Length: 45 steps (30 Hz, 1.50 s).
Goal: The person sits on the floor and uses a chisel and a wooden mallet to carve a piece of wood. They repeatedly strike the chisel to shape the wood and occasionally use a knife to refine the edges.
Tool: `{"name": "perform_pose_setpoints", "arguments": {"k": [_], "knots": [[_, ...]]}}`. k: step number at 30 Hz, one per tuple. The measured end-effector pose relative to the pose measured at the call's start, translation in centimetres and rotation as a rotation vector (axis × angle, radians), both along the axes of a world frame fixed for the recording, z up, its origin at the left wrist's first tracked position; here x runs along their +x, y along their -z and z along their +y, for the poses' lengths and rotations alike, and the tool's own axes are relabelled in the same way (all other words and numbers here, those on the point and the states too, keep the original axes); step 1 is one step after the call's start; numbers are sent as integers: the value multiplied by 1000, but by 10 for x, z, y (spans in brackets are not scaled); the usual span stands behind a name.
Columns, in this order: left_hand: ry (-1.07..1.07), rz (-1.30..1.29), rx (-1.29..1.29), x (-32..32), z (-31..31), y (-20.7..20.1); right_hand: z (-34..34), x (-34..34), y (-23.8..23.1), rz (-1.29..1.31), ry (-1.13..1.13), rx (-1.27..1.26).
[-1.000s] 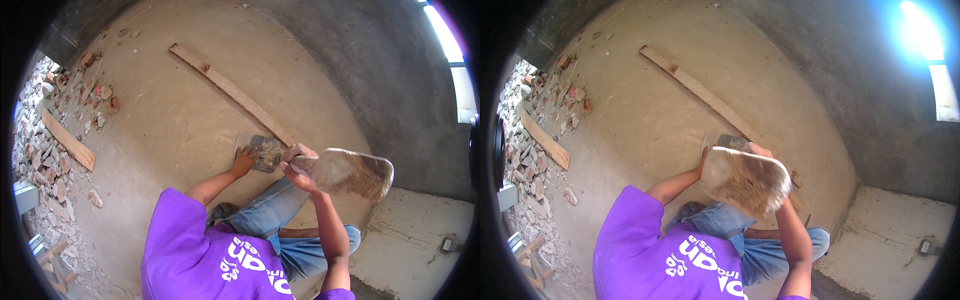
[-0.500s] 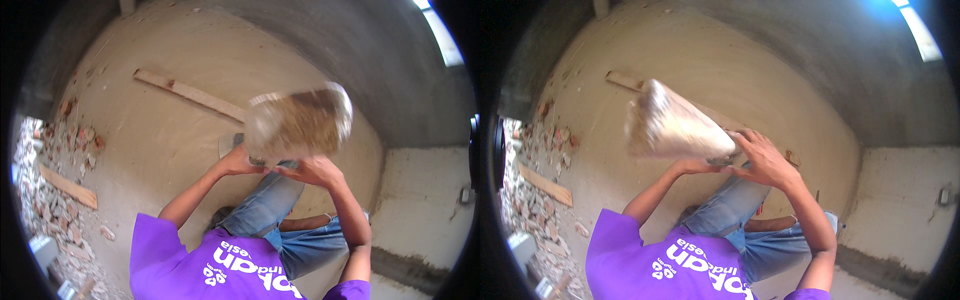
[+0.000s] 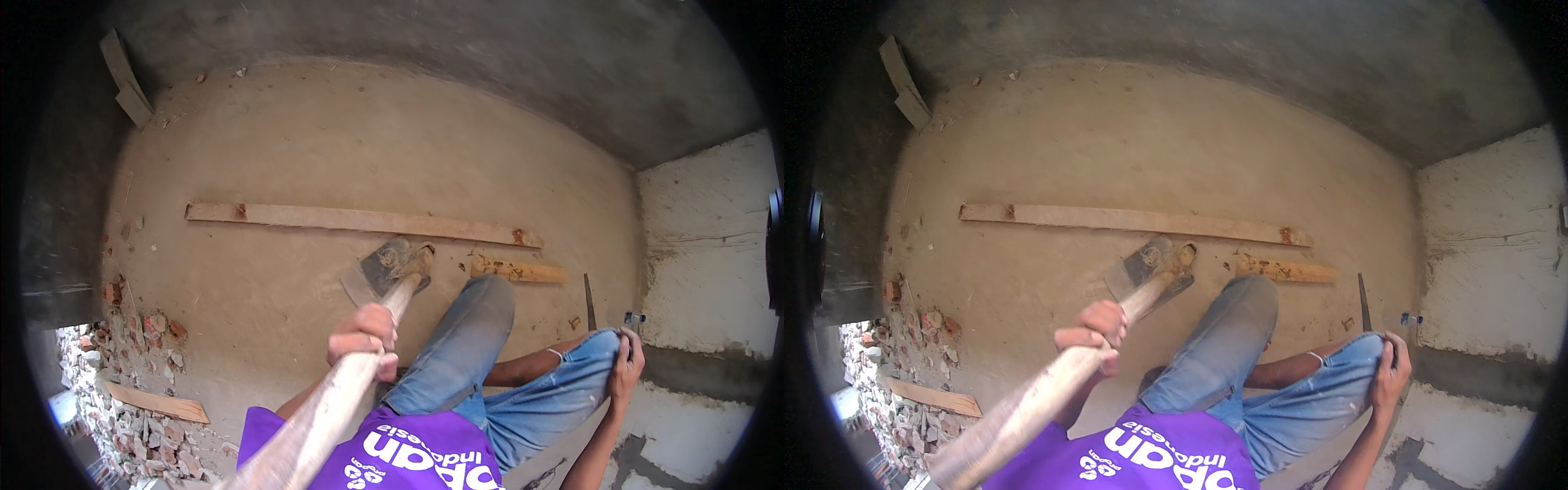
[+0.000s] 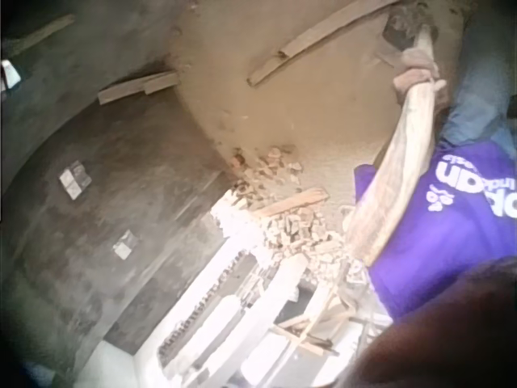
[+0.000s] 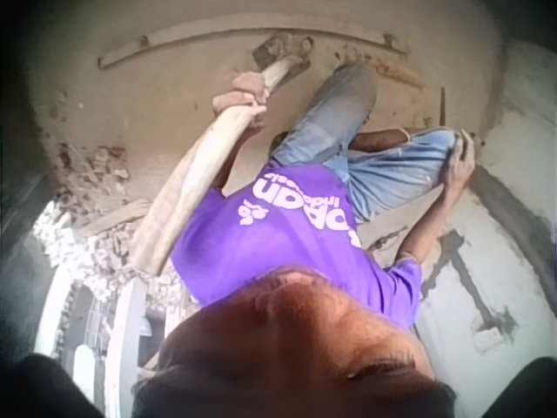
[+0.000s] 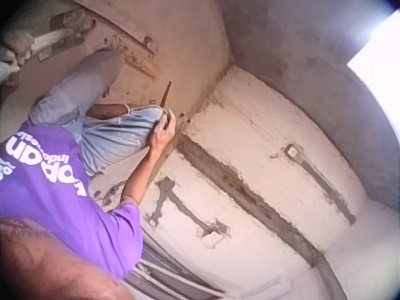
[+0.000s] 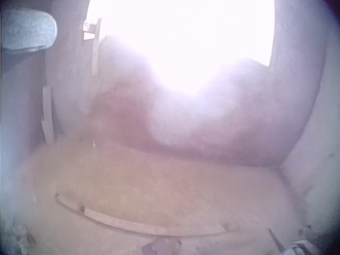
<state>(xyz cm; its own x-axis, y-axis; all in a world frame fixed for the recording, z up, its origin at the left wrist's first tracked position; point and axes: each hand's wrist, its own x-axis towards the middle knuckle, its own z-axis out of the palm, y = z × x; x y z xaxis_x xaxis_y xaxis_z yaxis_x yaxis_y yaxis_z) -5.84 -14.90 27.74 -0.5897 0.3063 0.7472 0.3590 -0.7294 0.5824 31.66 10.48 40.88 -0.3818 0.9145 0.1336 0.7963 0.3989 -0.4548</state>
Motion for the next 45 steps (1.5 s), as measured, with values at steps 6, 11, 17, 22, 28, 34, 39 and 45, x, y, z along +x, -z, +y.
{"name": "perform_pose_setpoints", "arguments": {"k": [6,11,17,22,28,34,39,45], "knots": [[-43,15,-85,9,-11,2,0,18,10,-25,62,31],[-70,10,-56,10,-14,7,2,11,11,-50,58,35],[-79,-12,-8,12,-16,4,5,7,9,-33,68,49],[-52,2,29,14,-18,8,10,7,10,-5,71,82],[-100,33,-52,22,-28,16,2,3,11,-17,104,109],[-138,-21,-110,30,-29,10,-11,33,22,33,187,69],[-155,-30,-123,32,-31,8,-53,62,61,334,249,46],[-22,-112,-279,29,-35,23,-93,129,119,858,506,-360]]}}
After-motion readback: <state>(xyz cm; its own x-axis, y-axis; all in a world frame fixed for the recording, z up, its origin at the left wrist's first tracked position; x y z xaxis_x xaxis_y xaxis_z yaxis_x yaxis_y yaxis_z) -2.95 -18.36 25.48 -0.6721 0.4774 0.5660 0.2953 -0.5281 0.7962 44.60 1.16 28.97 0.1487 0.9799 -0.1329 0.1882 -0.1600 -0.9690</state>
